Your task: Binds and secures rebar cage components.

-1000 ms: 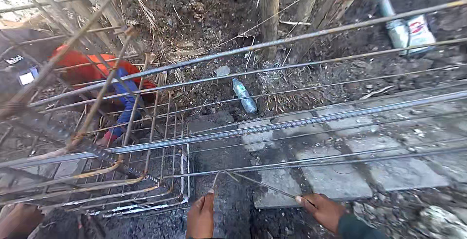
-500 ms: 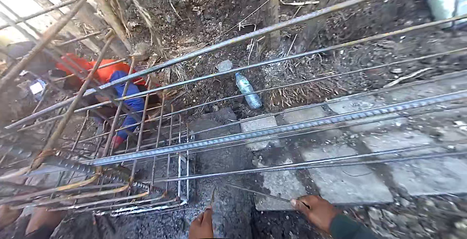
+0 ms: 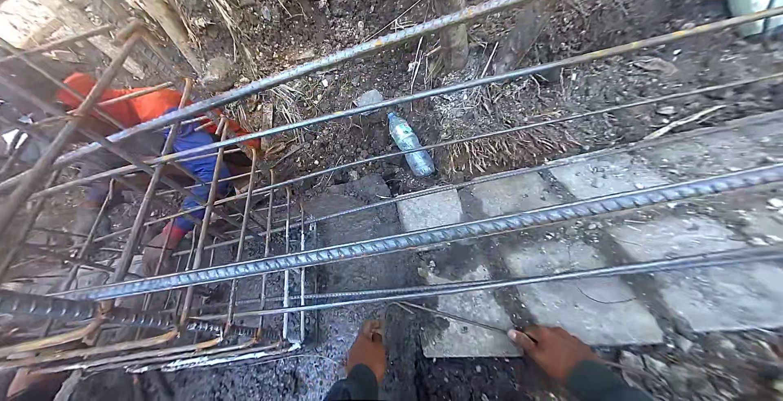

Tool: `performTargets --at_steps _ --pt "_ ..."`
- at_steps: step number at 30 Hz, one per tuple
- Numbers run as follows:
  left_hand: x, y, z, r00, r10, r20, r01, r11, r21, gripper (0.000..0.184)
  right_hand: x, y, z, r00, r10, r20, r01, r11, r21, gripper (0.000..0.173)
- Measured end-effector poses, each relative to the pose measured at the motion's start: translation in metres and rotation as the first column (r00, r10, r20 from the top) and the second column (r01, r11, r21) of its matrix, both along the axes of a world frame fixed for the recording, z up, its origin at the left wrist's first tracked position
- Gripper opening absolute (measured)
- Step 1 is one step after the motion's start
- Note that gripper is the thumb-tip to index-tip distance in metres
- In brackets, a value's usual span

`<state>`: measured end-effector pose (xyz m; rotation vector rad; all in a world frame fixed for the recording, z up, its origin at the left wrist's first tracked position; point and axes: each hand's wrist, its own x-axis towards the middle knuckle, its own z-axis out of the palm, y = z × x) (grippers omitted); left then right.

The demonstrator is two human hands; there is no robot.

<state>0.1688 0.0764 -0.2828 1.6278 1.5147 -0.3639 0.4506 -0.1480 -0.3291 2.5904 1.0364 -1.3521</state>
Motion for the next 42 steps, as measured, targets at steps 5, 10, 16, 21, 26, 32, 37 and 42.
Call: performTargets --at_steps 5,10,16,21,26,32,37,42 --pt "0.015 0.001 -0.003 0.987 0.158 0.015 -0.155 0.982 -0.106 0.037 0.018 0.005 -0.007 0.998 -0.047 0.04 0.045 0.997 0.056 0.065" --pt "0.021 0.001 -0.02 0.968 0.251 0.017 -0.246 0.961 -0.128 0.05 0.02 0.008 -0.003 0.994 -0.087 0.059 0.081 0.992 0.092 0.064" --pt "0.032 0.001 -0.024 0.978 0.21 -0.004 -0.21 0.977 -0.039 0.067 0.017 0.006 -0.013 0.987 -0.125 0.104 0.105 0.978 0.179 0.063" --pt "0.033 -0.003 -0.024 0.956 0.291 0.03 -0.291 0.956 0.018 0.06 0.021 0.004 -0.017 0.982 -0.155 0.113 0.128 0.968 0.214 0.06" --pt "0.039 0.004 -0.02 0.948 0.309 0.075 -0.314 0.947 0.062 0.059 0.017 0.002 -0.022 0.964 -0.218 0.152 0.175 0.951 0.255 0.06" --pt "0.051 0.022 -0.016 0.957 0.285 0.054 -0.289 0.948 0.129 0.059 0.013 0.016 -0.011 0.941 -0.265 0.211 0.21 0.945 0.251 0.059" --pt "0.063 0.041 0.008 0.972 0.231 0.032 -0.233 0.956 0.179 0.055 0.012 0.037 -0.003 0.907 -0.359 0.22 0.297 0.915 0.272 0.05" --pt "0.08 0.062 0.008 0.977 0.194 0.082 -0.208 0.951 0.227 0.048 0.002 0.039 -0.028 0.823 -0.425 0.377 0.184 0.828 0.53 0.042"
